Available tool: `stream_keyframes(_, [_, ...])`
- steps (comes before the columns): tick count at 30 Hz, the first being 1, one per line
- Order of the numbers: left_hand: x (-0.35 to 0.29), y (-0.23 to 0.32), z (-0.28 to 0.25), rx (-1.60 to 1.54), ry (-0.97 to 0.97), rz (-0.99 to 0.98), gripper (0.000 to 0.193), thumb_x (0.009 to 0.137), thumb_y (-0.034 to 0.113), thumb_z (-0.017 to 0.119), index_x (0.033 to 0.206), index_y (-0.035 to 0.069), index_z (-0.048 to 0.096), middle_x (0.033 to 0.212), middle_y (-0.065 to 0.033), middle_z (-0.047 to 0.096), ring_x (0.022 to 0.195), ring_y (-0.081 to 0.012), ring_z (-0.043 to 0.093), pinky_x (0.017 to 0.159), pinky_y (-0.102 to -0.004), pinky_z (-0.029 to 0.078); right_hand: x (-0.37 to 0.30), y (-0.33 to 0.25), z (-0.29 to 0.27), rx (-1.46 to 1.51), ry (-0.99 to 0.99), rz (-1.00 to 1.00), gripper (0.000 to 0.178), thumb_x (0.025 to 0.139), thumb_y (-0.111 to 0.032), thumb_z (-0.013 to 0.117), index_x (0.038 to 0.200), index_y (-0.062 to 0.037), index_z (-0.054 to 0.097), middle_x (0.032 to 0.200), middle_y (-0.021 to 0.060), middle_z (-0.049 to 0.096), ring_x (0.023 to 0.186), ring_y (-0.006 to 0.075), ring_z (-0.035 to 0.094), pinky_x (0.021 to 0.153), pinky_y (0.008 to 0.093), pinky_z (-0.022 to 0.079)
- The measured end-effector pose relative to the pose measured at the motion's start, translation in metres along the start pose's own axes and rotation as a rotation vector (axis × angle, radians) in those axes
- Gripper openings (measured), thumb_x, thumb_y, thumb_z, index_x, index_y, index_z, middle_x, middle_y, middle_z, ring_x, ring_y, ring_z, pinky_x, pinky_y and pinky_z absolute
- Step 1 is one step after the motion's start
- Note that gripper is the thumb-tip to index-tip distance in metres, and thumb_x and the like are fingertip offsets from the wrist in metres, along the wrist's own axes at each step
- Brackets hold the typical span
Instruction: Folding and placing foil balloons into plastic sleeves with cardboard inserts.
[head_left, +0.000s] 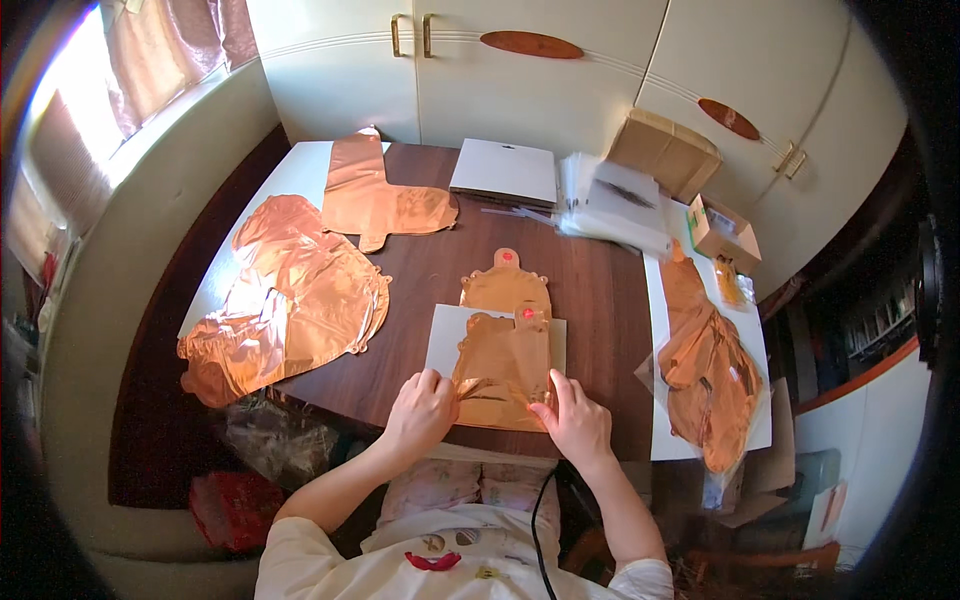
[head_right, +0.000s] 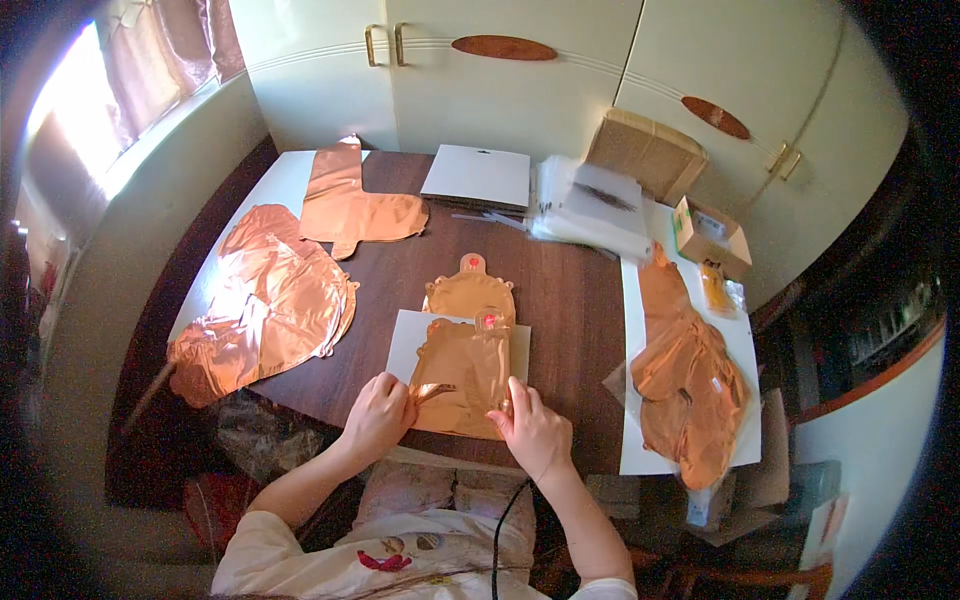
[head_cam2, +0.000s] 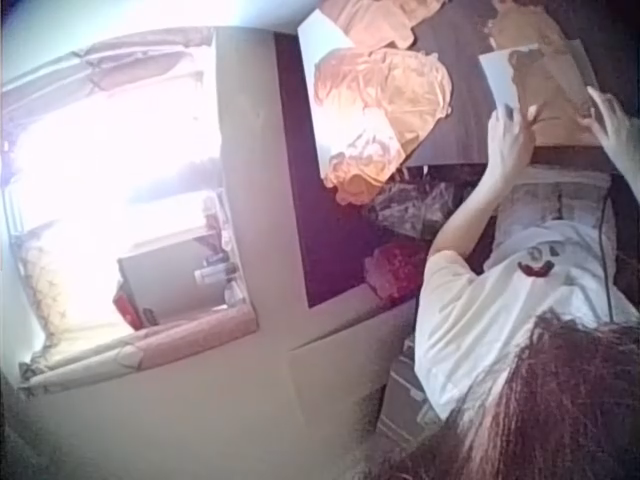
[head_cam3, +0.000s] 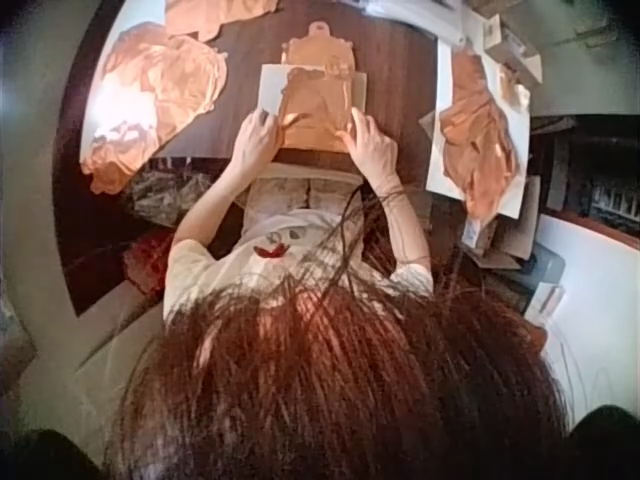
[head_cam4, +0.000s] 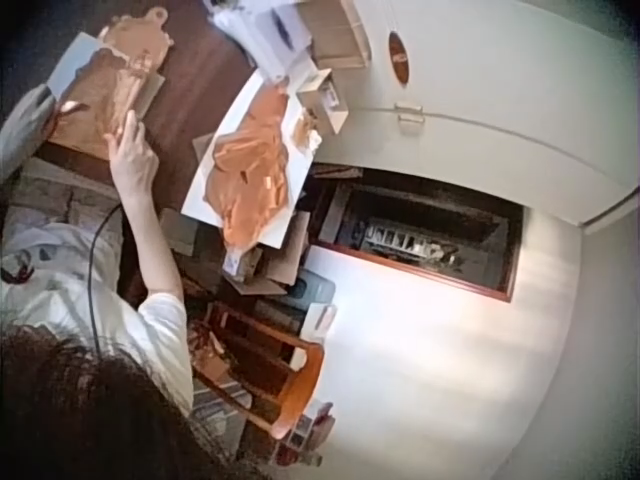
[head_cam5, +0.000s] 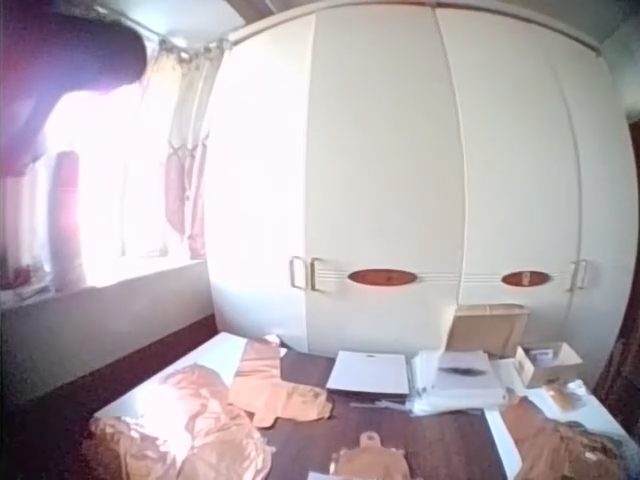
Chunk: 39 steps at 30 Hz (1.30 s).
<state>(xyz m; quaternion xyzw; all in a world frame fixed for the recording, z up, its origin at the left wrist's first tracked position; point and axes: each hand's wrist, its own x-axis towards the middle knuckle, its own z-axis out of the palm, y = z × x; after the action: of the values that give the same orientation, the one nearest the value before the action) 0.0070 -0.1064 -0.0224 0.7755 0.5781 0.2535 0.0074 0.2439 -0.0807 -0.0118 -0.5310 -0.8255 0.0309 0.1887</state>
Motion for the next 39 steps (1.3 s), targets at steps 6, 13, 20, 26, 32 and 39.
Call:
stream_keyframes(6, [-0.024,0.039,-0.016,0.006,-0.023,0.218,0.044,0.074,0.030,0.064,0.109,0.003,0.056,0.123,-0.0146,0.048,0.116,-0.0348,0.043,0.092,-0.0437,0.038,-0.002,-0.005,0.000,-0.019,-0.015,0.055,0.057,0.079,-0.046,0.062,0.119,-0.0091,0.047,0.089,0.0064,0.060,0.067,0.0259,0.063,0.052,0.0366,0.051])
stream_keyframes(13, [-0.023,0.054,-0.015,0.131,-0.311,0.233,0.081,0.074,0.066,0.052,0.137,0.018,0.038,0.140,-0.0159,0.034,0.126,-0.0493,0.028,0.104,-0.0575,0.022,0.001,-0.001,0.003,-0.057,0.101,-0.035,0.052,0.081,-0.047,0.059,0.115,-0.0080,0.051,0.085,0.0062,0.061,0.061,0.0219,0.063,0.048,0.0332,0.051])
stream_keyframes(20, [-0.023,0.050,-0.012,0.117,-0.312,0.146,0.088,0.068,0.069,0.057,0.139,0.023,0.034,0.140,-0.0264,0.028,0.125,-0.0546,0.025,0.103,-0.0584,0.023,-0.003,-0.004,-0.011,0.034,0.081,-0.043,0.069,0.069,-0.055,0.065,0.118,-0.0076,0.051,0.092,0.0083,0.063,0.077,0.0272,0.062,0.063,0.0385,0.050])
stream_keyframes(26, [-0.017,0.053,-0.019,0.135,-0.335,0.156,0.090,0.067,0.068,0.059,0.140,0.023,0.033,0.140,-0.0284,0.027,0.125,-0.0540,0.026,0.103,-0.0576,0.024,-0.007,0.002,-0.014,0.048,-0.016,-0.011,0.077,0.067,-0.057,0.066,0.123,-0.0068,0.049,0.097,0.0102,0.063,0.084,0.0271,0.060,0.070,0.0382,0.049])
stream_keyframes(32, [-0.019,0.045,-0.017,0.122,-0.289,0.131,0.088,0.067,0.068,0.059,0.139,0.024,0.035,0.138,-0.0311,0.027,0.125,-0.0514,0.029,0.103,-0.0549,0.026,-0.004,0.002,-0.011,0.112,0.000,0.041,0.059,0.074,-0.044,0.068,0.116,-0.0069,0.052,0.096,0.0092,0.063,0.084,0.0272,0.060,0.069,0.0375,0.049])
stream_keyframes(39, [-0.022,0.041,-0.011,0.158,-0.260,0.164,0.088,0.065,0.068,0.060,0.138,0.025,0.036,0.137,-0.0315,0.029,0.124,-0.0517,0.030,0.102,-0.0553,0.027,0.017,0.003,-0.004,0.091,0.105,0.019,0.037,0.075,-0.024,0.070,0.105,-0.0061,0.056,0.086,0.0076,0.062,0.080,0.0267,0.059,0.067,0.0363,0.049])
